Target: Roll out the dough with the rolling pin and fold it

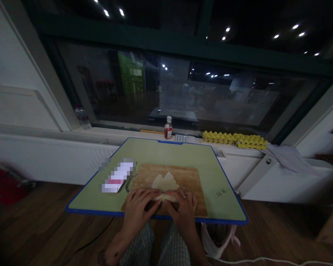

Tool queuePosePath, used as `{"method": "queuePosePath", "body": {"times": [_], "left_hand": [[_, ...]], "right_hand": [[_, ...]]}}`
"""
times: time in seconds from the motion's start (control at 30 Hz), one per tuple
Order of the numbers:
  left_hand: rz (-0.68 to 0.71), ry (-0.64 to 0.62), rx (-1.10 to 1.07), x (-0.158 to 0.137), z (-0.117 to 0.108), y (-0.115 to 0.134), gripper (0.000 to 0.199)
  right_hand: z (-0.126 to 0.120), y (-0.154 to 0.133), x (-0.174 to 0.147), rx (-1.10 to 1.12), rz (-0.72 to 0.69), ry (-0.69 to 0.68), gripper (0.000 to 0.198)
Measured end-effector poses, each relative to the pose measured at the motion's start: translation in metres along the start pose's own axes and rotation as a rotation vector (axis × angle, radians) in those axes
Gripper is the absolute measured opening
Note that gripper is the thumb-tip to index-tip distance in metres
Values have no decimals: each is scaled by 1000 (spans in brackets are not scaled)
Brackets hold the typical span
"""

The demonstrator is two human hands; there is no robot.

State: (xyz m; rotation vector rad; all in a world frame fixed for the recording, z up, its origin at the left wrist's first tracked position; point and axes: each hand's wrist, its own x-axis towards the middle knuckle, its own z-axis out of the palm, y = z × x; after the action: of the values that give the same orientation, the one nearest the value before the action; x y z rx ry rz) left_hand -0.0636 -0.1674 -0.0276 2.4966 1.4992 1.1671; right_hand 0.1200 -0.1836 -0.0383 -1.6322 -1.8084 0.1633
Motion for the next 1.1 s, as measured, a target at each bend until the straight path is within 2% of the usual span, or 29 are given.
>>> {"method": "queuePosePath", "body": {"times": [0.47, 0.6, 0.8, 1.1], "left_hand": [[-1, 12, 3, -1, 0, 1, 17], [3, 8, 9, -1, 0, 1, 17], [12, 3, 32, -1, -1, 1, 18], [6, 14, 8, -4, 0, 1, 16]], "right_hand": [[-1, -3, 1, -33, -23, 39, 27], [0, -2, 0, -27, -3, 12, 26], [1, -4, 0, -98, -18, 38, 26], [-5, -4, 0, 51, 25, -61, 25]]}}
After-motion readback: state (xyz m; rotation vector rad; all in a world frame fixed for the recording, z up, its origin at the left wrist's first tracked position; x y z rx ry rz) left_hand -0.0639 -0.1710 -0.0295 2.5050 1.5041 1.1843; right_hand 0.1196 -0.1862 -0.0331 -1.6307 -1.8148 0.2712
